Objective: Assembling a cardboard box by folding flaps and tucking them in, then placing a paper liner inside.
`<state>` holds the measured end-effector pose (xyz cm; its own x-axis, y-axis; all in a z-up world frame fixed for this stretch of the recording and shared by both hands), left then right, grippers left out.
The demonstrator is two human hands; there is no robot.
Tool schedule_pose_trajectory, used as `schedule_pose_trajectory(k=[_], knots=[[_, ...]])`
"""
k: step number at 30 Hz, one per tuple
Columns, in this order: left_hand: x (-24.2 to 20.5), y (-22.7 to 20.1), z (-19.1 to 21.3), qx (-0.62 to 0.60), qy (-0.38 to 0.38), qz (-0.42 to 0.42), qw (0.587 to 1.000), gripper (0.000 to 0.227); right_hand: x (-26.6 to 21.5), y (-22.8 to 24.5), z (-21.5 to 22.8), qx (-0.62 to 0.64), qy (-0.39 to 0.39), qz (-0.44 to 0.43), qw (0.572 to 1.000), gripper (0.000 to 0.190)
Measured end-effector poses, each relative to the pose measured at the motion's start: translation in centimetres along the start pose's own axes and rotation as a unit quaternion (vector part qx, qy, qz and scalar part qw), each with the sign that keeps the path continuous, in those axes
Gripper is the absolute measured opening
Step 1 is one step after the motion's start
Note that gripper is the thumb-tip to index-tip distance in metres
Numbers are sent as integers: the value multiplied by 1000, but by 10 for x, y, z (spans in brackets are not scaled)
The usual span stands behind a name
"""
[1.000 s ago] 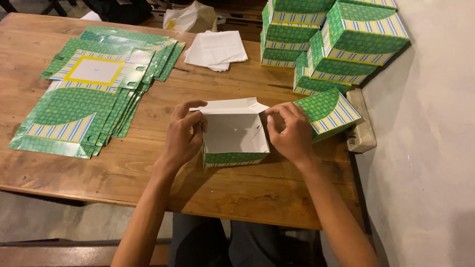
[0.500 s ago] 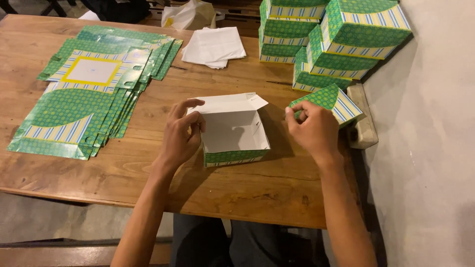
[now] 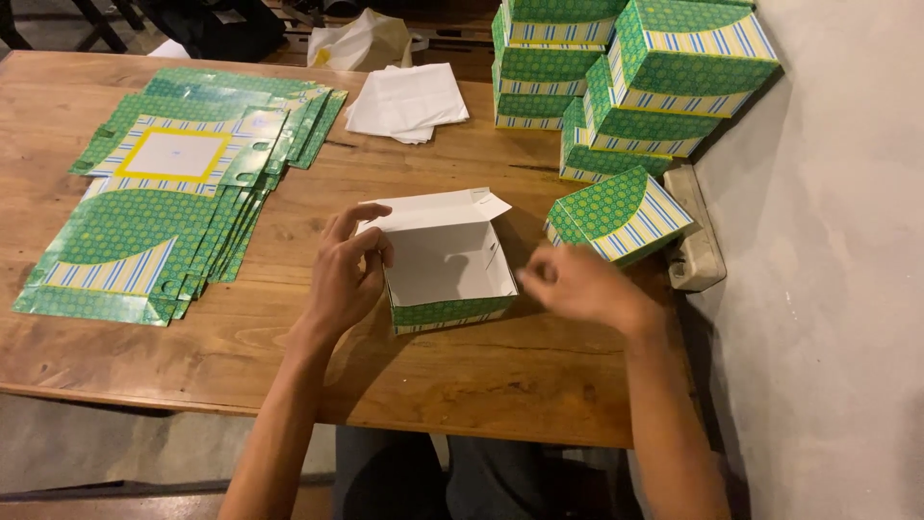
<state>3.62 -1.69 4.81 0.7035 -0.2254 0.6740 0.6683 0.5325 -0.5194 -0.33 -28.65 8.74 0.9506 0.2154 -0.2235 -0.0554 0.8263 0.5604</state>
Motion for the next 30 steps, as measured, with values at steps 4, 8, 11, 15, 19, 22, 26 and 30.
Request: schedule_pose_trajectory(k=[4, 8, 11, 15, 19, 22, 26, 30], knots=[[-2, 2, -4, -42, 11, 12, 999, 30, -2, -12, -22, -87, 97, -46, 990, 62], [-1, 3, -5, -42, 16, 2, 999, 31, 4, -23, -25, -74, 88, -63, 991, 68], [0, 1, -5, -24, 28, -2, 999, 31, 12, -32, -30, -78, 78, -54, 992, 68], [2, -7, -2, -1, 30, 6, 1000, 29, 27, -41, -32, -77, 35, 9, 996, 48], [-1, 5, -3, -20, 19, 32, 999, 25, 28, -33, -28, -73, 12, 25, 997, 53], [1, 12, 6, -41, -29, 107, 993, 31, 25, -26, -19, -75, -48, 33, 995, 37], [-8, 40, 2, -41, -53, 190, 979, 11, 33, -34, -20, -16, -108, 4, 994, 43], [-14, 31, -4, 1, 46, 316, 948, 53, 44, -43, -26, 88, -157, -30, 983, 65]])
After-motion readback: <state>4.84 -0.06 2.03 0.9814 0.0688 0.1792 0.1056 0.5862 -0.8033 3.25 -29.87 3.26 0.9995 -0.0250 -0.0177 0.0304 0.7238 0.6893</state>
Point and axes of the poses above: each hand's wrist, its own x-axis towards the middle knuckle, its own z-axis out of the back of the hand, y = z × x, the point moved 6 cm from there along x, towards the middle knuckle, and after that the axes turned 1 degree about z, right-handed, at the moved point
